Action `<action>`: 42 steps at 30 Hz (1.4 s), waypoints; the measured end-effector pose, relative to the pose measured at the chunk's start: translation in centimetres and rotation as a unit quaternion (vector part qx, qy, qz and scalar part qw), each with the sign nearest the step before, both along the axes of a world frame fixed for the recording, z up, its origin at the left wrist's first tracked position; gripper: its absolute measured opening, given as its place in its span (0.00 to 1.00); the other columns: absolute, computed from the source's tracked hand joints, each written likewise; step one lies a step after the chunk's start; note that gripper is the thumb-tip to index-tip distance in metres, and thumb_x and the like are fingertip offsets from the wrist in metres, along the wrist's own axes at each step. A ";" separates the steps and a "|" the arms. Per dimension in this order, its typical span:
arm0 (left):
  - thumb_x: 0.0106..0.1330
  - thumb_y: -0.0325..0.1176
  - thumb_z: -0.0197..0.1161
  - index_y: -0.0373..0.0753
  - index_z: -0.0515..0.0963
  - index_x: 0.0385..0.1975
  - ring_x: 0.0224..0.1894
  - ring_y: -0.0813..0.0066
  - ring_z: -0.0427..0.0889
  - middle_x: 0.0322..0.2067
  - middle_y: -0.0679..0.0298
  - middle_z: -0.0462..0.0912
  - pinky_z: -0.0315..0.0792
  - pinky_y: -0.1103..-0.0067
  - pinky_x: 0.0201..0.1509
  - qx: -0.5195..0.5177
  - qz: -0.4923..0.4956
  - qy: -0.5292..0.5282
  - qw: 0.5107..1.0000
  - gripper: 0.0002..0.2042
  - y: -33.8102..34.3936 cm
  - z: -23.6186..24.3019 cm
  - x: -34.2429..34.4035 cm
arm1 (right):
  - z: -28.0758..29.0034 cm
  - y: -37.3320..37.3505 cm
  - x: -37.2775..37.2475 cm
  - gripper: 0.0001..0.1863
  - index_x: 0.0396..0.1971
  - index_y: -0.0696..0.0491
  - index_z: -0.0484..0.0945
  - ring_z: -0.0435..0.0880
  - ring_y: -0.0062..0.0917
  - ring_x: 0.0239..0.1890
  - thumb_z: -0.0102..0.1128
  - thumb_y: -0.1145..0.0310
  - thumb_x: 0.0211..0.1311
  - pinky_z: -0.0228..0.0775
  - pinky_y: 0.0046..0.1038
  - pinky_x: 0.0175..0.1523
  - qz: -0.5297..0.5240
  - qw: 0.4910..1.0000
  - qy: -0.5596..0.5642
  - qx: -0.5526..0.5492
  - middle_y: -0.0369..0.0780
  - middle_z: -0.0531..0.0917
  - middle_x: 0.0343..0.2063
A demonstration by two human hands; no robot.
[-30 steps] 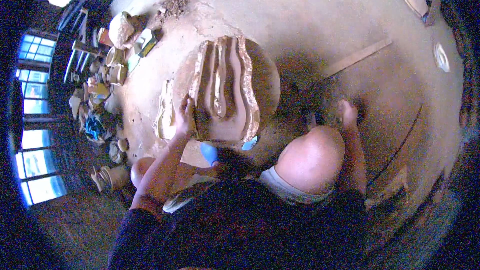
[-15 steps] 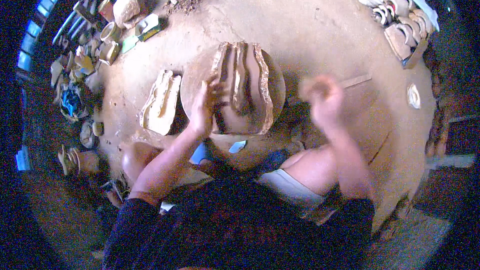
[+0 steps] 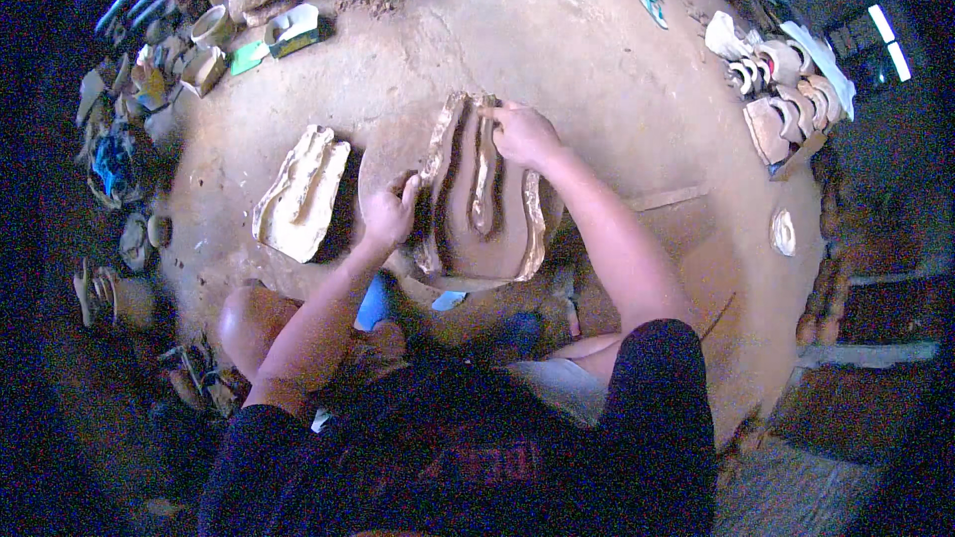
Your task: The person prepares a pottery mold by smoothing and shaping clay inside the form by hand and using a tool. They then take a flat sheet of clay and press it into a second mold, shaping it by hand to fit the interior contours.
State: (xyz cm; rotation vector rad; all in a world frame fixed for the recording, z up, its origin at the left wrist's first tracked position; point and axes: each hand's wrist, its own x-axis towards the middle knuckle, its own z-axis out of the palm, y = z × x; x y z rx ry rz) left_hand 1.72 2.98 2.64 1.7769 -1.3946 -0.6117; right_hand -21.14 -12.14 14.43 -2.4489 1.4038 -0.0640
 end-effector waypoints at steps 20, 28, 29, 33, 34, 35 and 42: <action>0.71 0.40 0.64 0.35 0.84 0.50 0.47 0.45 0.85 0.46 0.45 0.85 0.78 0.62 0.53 -0.020 -0.008 0.033 0.999 0.16 -1.1 -0.7 -1.3 | 1.1 -2.5 1.8 0.44 0.75 0.24 0.62 0.82 0.46 0.59 0.55 0.67 0.55 0.74 0.44 0.65 0.073 0.969 0.216 0.098 0.52 0.82 0.57; 0.72 0.40 0.64 0.35 0.84 0.52 0.48 0.44 0.84 0.47 0.43 0.85 0.78 0.61 0.55 -0.009 -0.023 0.048 0.999 0.17 -1.4 -0.4 -1.5 | 0.9 -0.1 -0.3 0.47 0.76 0.28 0.60 0.86 0.47 0.47 0.61 0.64 0.51 0.79 0.42 0.56 0.157 0.954 0.203 0.157 0.53 0.85 0.48; 0.72 0.40 0.63 0.35 0.84 0.52 0.48 0.44 0.84 0.47 0.43 0.85 0.78 0.61 0.55 -0.008 -0.020 0.039 0.999 0.17 -1.3 -0.3 -1.4 | 1.3 0.6 -0.1 0.47 0.76 0.28 0.60 0.86 0.47 0.46 0.61 0.63 0.51 0.79 0.42 0.56 0.158 0.954 0.209 0.147 0.54 0.86 0.48; 0.72 0.41 0.63 0.35 0.83 0.52 0.49 0.44 0.84 0.47 0.44 0.85 0.78 0.61 0.55 0.001 -0.018 0.027 0.999 0.17 -1.1 0.6 -1.1 | 3.6 2.6 1.5 0.43 0.73 0.35 0.67 0.84 0.46 0.56 0.60 0.59 0.50 0.75 0.44 0.65 0.125 0.955 0.213 0.166 0.52 0.83 0.56; 0.72 0.41 0.63 0.35 0.83 0.52 0.49 0.44 0.84 0.47 0.44 0.85 0.78 0.61 0.55 0.002 -0.017 0.027 0.999 0.17 -0.8 0.9 -1.0 | 3.0 2.5 1.3 0.43 0.73 0.35 0.67 0.84 0.46 0.56 0.60 0.59 0.50 0.75 0.44 0.65 0.126 0.954 0.213 0.167 0.52 0.83 0.56; 0.72 0.41 0.63 0.35 0.83 0.53 0.49 0.43 0.84 0.48 0.44 0.85 0.77 0.61 0.55 0.021 -0.019 0.021 0.999 0.18 -0.9 1.8 -1.4 | 2.5 2.0 0.6 0.41 0.71 0.37 0.70 0.85 0.45 0.54 0.61 0.59 0.51 0.76 0.43 0.63 0.100 0.965 0.172 0.170 0.51 0.84 0.54; 0.72 0.44 0.63 0.40 0.83 0.53 0.48 0.44 0.84 0.48 0.46 0.84 0.78 0.58 0.54 0.013 -0.013 -0.030 0.999 0.18 -1.0 1.8 -1.5 | -0.6 1.3 -1.6 0.19 0.50 0.51 0.87 0.89 0.40 0.44 0.65 0.60 0.61 0.79 0.37 0.54 -0.083 0.984 -0.127 0.092 0.48 0.88 0.42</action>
